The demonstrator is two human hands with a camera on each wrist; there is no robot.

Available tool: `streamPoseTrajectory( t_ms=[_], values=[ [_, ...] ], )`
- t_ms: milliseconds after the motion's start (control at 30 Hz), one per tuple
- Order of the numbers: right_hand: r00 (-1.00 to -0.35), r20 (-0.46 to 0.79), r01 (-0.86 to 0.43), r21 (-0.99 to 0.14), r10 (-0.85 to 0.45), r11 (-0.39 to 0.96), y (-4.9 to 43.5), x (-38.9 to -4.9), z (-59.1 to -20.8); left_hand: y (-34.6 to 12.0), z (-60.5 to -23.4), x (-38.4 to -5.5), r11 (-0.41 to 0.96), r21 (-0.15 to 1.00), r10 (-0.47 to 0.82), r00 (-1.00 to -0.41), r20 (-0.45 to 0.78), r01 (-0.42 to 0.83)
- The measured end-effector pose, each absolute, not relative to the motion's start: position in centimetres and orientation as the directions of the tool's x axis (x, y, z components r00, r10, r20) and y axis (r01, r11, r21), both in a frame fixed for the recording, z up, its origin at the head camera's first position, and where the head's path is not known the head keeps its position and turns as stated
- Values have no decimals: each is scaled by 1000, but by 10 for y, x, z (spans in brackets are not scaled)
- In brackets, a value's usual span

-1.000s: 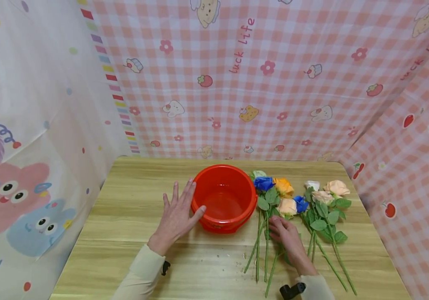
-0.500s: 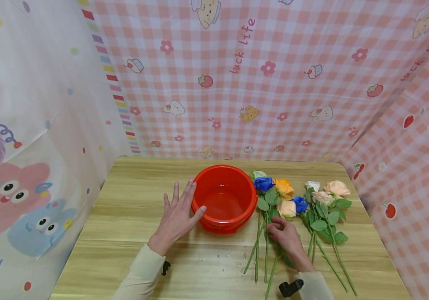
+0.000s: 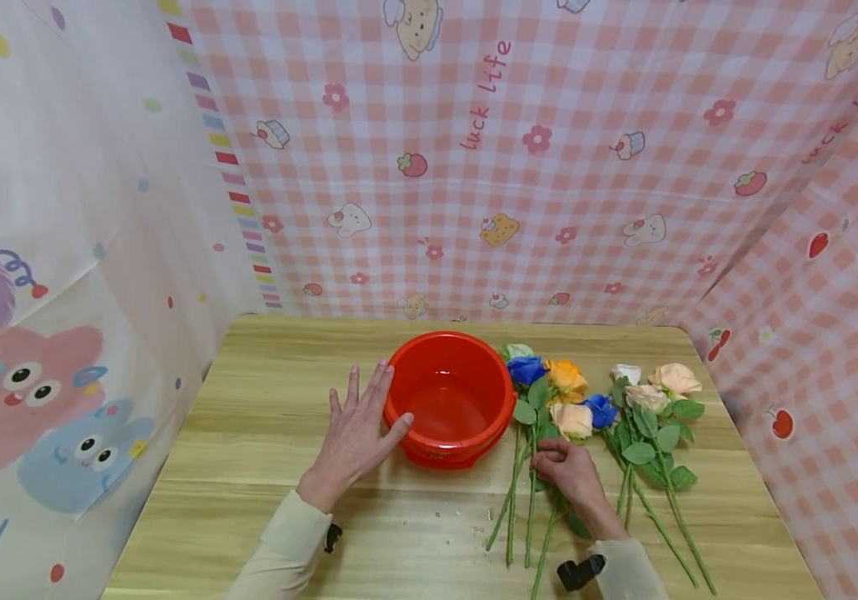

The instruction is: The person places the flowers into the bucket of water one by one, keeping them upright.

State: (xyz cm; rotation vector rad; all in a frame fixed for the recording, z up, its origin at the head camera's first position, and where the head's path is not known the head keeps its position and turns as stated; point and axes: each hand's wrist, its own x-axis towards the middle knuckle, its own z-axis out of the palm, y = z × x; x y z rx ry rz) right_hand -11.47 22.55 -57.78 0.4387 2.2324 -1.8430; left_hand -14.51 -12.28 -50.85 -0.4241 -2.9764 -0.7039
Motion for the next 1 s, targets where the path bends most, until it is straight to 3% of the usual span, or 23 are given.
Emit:
streamPoseTrajectory(
  t_ms=[400, 1000],
  values=[
    [-941, -325, 338, -922, 94, 187, 228, -112, -562, -122, -509, -145, 860, 427, 253, -960, 117, 279],
    [-958, -239, 253, -965, 159, 68, 238, -114, -511, -122, -512, -145, 849, 456, 242, -963, 115, 268]
  ],
)
